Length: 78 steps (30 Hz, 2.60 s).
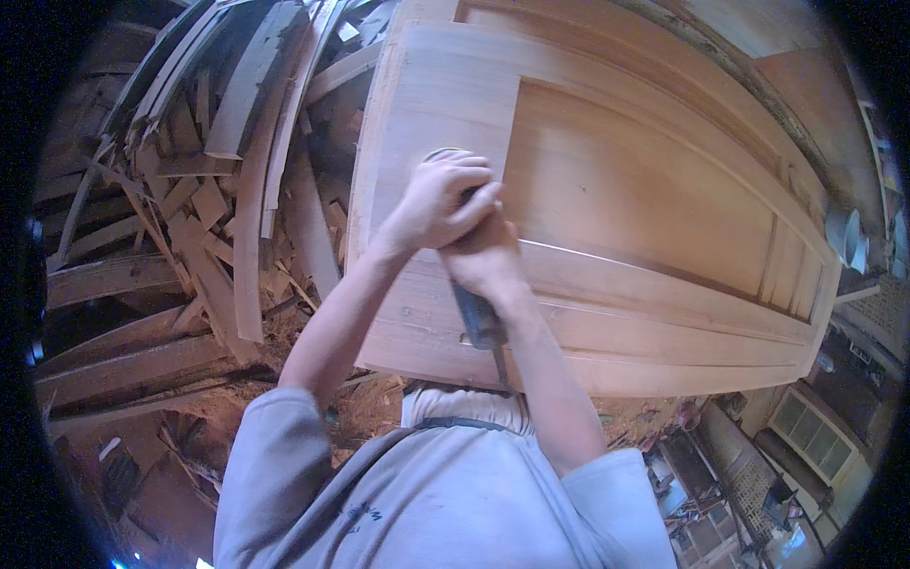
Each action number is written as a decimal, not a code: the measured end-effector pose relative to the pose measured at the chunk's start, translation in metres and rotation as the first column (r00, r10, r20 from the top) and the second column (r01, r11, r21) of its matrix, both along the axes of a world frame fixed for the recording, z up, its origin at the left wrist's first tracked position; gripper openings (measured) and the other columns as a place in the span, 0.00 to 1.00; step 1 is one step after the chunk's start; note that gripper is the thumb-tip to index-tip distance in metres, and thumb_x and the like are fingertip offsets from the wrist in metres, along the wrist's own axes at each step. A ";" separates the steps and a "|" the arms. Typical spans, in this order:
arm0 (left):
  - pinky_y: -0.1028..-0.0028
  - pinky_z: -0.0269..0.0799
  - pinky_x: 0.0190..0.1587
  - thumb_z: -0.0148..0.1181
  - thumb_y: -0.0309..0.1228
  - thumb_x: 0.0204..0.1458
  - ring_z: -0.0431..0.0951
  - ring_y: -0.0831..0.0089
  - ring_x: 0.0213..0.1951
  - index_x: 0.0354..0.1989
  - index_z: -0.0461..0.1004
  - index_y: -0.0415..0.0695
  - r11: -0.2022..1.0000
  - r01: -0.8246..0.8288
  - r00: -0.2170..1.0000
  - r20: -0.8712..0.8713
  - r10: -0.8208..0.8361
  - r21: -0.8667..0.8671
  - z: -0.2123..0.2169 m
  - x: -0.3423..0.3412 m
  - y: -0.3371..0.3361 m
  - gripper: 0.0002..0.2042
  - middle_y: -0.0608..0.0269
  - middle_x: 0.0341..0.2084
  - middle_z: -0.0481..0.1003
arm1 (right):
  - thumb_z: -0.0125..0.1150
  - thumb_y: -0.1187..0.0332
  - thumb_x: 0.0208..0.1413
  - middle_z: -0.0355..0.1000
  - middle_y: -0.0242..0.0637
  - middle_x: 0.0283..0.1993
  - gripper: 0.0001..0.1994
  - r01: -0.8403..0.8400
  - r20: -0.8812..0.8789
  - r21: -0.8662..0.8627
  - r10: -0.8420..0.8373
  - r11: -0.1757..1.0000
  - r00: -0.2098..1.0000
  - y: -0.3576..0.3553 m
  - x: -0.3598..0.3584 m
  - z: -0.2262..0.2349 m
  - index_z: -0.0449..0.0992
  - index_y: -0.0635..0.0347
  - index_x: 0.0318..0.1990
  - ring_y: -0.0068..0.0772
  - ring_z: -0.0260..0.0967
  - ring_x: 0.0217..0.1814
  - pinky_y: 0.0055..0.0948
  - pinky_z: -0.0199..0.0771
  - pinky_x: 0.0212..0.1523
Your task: The person sands the surface of a wooden door using a power sander, moving the tool along the wood grain and into recessed panels, and replaces the sanding disc on the tool's base.
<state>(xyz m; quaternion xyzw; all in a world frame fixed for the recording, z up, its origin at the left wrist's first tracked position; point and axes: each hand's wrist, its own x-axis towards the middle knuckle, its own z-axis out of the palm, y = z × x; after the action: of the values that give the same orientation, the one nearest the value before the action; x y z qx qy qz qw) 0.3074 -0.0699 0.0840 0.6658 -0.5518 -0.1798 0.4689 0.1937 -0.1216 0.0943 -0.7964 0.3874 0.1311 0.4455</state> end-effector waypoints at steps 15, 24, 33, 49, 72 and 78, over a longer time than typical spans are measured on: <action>0.60 0.70 0.39 0.57 0.33 0.52 0.75 0.52 0.31 0.23 0.74 0.37 0.992 -0.061 0.998 0.025 0.059 0.107 -0.003 0.059 0.008 0.11 0.51 0.23 0.73 | 0.59 0.64 0.45 0.76 0.55 0.36 0.18 -0.029 0.164 -0.008 0.030 1.000 0.986 0.005 0.060 0.000 0.73 0.64 0.44 0.53 0.76 0.45 0.44 0.75 0.45; 0.61 0.69 0.39 0.55 0.33 0.53 0.74 0.52 0.32 0.22 0.72 0.37 0.998 0.032 0.999 0.035 -0.034 0.047 -0.006 0.042 -0.035 0.12 0.52 0.23 0.71 | 0.62 0.60 0.46 0.76 0.56 0.40 0.19 0.037 0.039 0.092 -0.041 0.995 0.998 -0.033 0.042 0.013 0.75 0.62 0.43 0.52 0.76 0.46 0.44 0.77 0.46; 0.60 0.71 0.39 0.56 0.35 0.52 0.76 0.52 0.34 0.24 0.76 0.38 0.991 0.104 0.995 0.006 -0.104 -0.086 -0.015 0.023 -0.082 0.12 0.52 0.25 0.75 | 0.65 0.61 0.48 0.76 0.54 0.41 0.21 0.119 0.038 0.020 -0.120 0.993 0.992 -0.065 0.014 0.002 0.73 0.67 0.46 0.48 0.76 0.47 0.38 0.76 0.46; 0.59 0.73 0.39 0.56 0.37 0.52 0.77 0.50 0.34 0.26 0.76 0.39 0.993 -0.009 1.000 0.022 0.007 0.117 -0.015 0.075 -0.079 0.13 0.49 0.26 0.75 | 0.60 0.61 0.47 0.76 0.52 0.25 0.14 0.063 0.164 0.016 -0.065 0.998 0.984 -0.070 0.074 -0.001 0.77 0.67 0.28 0.51 0.78 0.33 0.42 0.78 0.36; 0.64 0.70 0.36 0.56 0.34 0.55 0.74 0.53 0.28 0.29 0.74 0.34 0.998 -0.057 0.998 -0.008 0.057 -0.014 -0.022 0.121 -0.106 0.13 0.47 0.24 0.71 | 0.59 0.61 0.47 0.77 0.50 0.27 0.13 0.042 0.143 -0.021 -0.038 0.999 0.989 -0.103 0.121 -0.014 0.78 0.64 0.31 0.47 0.79 0.37 0.40 0.76 0.40; 0.59 0.71 0.37 0.56 0.40 0.55 0.75 0.46 0.34 0.29 0.74 0.36 0.999 0.038 0.998 0.046 -0.037 -0.023 -0.021 0.092 -0.165 0.16 0.46 0.27 0.74 | 0.64 0.57 0.51 0.78 0.50 0.35 0.20 0.098 0.071 -0.049 -0.094 0.994 0.993 -0.149 0.089 -0.001 0.77 0.67 0.41 0.44 0.78 0.40 0.38 0.76 0.40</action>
<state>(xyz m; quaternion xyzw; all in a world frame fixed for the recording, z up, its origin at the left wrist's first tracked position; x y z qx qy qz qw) 0.3995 -0.2352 0.0630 0.6536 -0.5769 -0.1664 0.4607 0.2827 -0.2706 0.0936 -0.7924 0.4129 0.0718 0.4433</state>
